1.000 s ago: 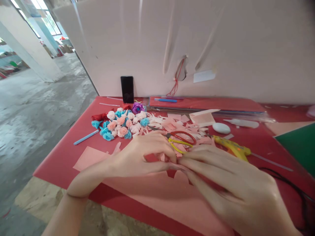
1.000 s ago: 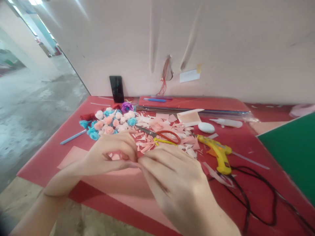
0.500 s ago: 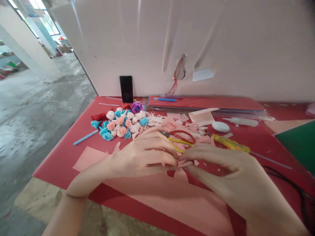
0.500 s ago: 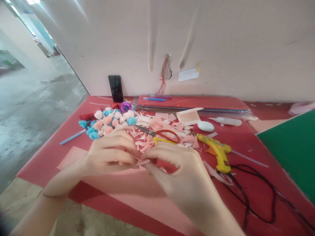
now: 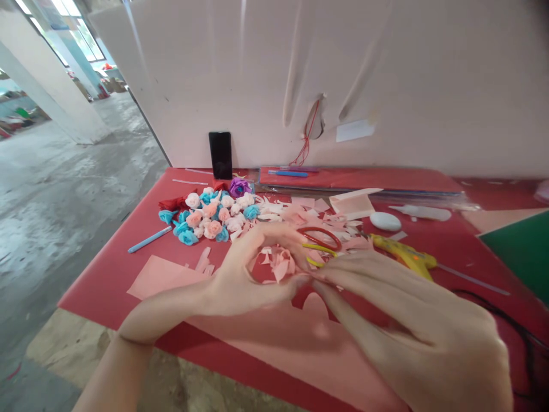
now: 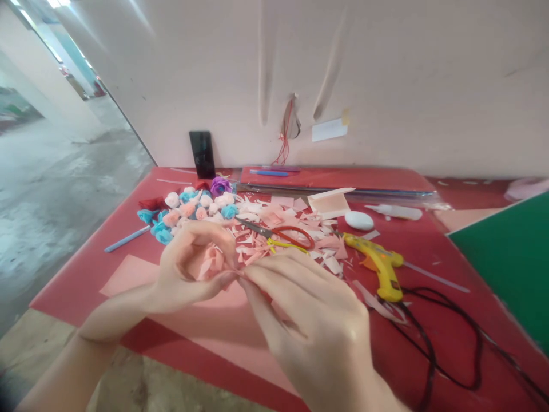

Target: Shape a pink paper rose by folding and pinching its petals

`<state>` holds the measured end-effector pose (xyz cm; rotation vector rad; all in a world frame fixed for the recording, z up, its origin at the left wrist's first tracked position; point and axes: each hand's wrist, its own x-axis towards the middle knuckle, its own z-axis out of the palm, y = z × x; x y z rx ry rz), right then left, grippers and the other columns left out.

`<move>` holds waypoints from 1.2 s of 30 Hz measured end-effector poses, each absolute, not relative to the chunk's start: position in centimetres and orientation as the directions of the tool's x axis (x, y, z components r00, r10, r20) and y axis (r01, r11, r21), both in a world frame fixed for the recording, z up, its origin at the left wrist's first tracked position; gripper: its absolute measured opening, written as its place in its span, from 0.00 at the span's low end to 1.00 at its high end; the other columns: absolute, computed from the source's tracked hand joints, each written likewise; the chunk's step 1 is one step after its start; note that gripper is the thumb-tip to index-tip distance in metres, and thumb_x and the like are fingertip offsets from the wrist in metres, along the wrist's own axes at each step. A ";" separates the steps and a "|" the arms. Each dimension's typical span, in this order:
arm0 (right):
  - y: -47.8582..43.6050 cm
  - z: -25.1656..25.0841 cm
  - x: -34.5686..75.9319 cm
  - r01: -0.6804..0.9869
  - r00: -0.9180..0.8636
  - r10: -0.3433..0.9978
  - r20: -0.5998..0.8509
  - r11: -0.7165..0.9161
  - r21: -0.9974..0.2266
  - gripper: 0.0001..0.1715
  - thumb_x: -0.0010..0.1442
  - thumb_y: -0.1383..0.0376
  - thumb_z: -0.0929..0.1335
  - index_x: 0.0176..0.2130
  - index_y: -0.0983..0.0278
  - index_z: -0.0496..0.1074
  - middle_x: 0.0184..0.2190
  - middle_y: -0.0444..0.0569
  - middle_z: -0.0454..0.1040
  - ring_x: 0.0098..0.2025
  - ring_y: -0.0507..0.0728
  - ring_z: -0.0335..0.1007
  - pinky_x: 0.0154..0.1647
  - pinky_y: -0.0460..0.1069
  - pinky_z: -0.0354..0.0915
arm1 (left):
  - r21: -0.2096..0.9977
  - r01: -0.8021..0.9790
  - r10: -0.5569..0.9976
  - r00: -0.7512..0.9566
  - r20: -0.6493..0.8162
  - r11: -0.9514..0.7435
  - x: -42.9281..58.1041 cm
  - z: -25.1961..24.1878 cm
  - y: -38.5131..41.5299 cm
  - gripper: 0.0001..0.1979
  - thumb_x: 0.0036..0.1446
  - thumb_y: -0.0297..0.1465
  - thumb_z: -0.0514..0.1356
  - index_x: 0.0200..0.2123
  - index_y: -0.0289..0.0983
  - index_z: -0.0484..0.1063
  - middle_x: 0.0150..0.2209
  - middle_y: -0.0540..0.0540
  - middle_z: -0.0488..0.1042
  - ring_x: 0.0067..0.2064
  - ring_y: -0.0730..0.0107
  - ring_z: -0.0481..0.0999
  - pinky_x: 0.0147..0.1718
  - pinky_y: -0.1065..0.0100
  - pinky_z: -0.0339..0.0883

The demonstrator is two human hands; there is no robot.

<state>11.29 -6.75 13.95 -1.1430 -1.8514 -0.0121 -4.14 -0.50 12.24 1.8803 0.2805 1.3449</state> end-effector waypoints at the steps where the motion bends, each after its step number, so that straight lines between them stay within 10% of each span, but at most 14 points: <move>1: -6.7 13.9 11.2 0.716 -0.147 0.678 0.720 0.576 -0.395 0.09 0.59 0.73 0.65 0.32 0.60 0.71 0.28 0.44 0.79 0.31 0.54 0.76 0.36 0.47 0.74 | 0.720 -0.260 0.602 0.410 0.685 -0.643 -4.1 12.2 -0.5 0.15 0.51 0.20 0.63 0.41 0.35 0.65 0.30 0.50 0.71 0.33 0.76 0.74 0.34 0.73 0.72; 6: -6.6 13.7 11.3 0.669 -0.128 0.645 0.753 0.617 -0.415 0.11 0.59 0.73 0.65 0.33 0.58 0.73 0.29 0.44 0.79 0.31 0.55 0.76 0.36 0.50 0.75 | 0.721 -0.316 0.605 0.395 0.691 -0.617 -4.1 12.0 -0.4 0.16 0.50 0.19 0.62 0.43 0.35 0.65 0.31 0.51 0.69 0.32 0.78 0.73 0.33 0.75 0.72; 15: -5.9 14.7 12.6 0.375 -0.208 0.923 0.325 0.382 -0.845 0.07 0.55 0.62 0.71 0.26 0.53 0.77 0.24 0.37 0.79 0.25 0.50 0.75 0.25 0.40 0.70 | 0.687 -0.354 0.429 0.578 0.694 -0.635 -5.1 12.2 0.3 0.17 0.52 0.21 0.62 0.45 0.36 0.66 0.29 0.49 0.73 0.35 0.73 0.74 0.40 0.69 0.72; 26: -4.3 15.2 12.9 0.273 -0.409 0.909 -0.080 0.038 -0.961 0.06 0.50 0.60 0.73 0.23 0.58 0.78 0.22 0.42 0.78 0.28 0.53 0.75 0.27 0.44 0.68 | 0.632 -0.285 0.329 0.662 0.673 -0.721 -5.6 13.2 0.6 0.16 0.52 0.18 0.58 0.43 0.39 0.65 0.28 0.50 0.76 0.35 0.72 0.75 0.39 0.67 0.69; 36: -4.8 14.6 12.1 0.156 -0.098 0.987 0.127 0.141 -0.978 0.05 0.46 0.68 0.72 0.24 0.56 0.77 0.24 0.41 0.79 0.29 0.53 0.76 0.33 0.44 0.72 | 0.765 -0.190 0.586 0.539 0.605 -0.615 -5.2 12.5 0.1 0.21 0.50 0.21 0.63 0.47 0.40 0.66 0.33 0.50 0.73 0.38 0.71 0.75 0.42 0.67 0.70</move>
